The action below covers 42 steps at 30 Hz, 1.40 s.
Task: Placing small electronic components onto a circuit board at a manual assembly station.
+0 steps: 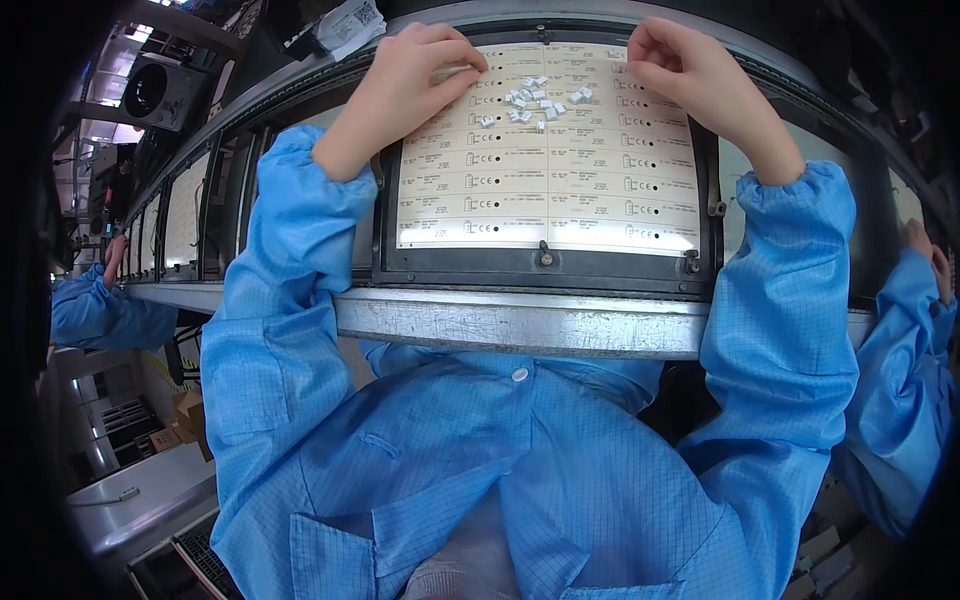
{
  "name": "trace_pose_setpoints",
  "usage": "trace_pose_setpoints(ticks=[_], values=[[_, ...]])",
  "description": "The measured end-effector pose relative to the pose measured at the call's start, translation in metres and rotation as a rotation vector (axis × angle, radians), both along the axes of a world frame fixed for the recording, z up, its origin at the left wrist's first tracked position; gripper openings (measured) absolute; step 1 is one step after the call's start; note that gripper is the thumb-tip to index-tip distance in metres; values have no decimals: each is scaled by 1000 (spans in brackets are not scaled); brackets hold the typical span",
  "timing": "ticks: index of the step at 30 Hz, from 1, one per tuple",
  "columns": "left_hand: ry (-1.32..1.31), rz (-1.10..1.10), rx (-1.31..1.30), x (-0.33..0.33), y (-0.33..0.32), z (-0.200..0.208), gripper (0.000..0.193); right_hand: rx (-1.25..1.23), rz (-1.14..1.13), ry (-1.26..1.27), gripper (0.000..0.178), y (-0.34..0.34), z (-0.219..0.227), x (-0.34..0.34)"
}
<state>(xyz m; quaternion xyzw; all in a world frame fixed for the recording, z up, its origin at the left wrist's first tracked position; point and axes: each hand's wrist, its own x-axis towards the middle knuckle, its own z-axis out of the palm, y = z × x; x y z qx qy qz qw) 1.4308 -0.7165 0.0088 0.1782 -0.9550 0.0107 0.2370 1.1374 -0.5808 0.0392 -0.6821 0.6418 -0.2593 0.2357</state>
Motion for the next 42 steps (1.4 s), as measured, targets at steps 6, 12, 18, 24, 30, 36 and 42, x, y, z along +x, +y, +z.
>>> trace_pose_setpoints(ticks=[6, 12, 18, 24, 30, 36, 42], values=[[-50, -19, 570, 6, 32, 23, 16, 46, 95, 36, 18, 1, 2, -3], [-64, -15, 523, 3, 41, 20, 11, -76, 24, 95, 18, 6, -1, -2], [48, -153, 478, -2, 45, 12, 9, -178, 86, 307, 14, 7, -6, 8], [-7, -139, 518, -3, 47, 17, 12, -165, 89, 326, 15, 6, -5, 10], [85, -108, 363, 2, 28, 16, 17, -189, 111, 350, 14, 4, -5, 9], [124, -7, 439, 1, 23, 13, 19, -123, 23, 378, 12, 8, -2, 18], [57, 31, 160, 4, 11, 0, 16, -178, 136, 252, 12, 15, 13, 41]])
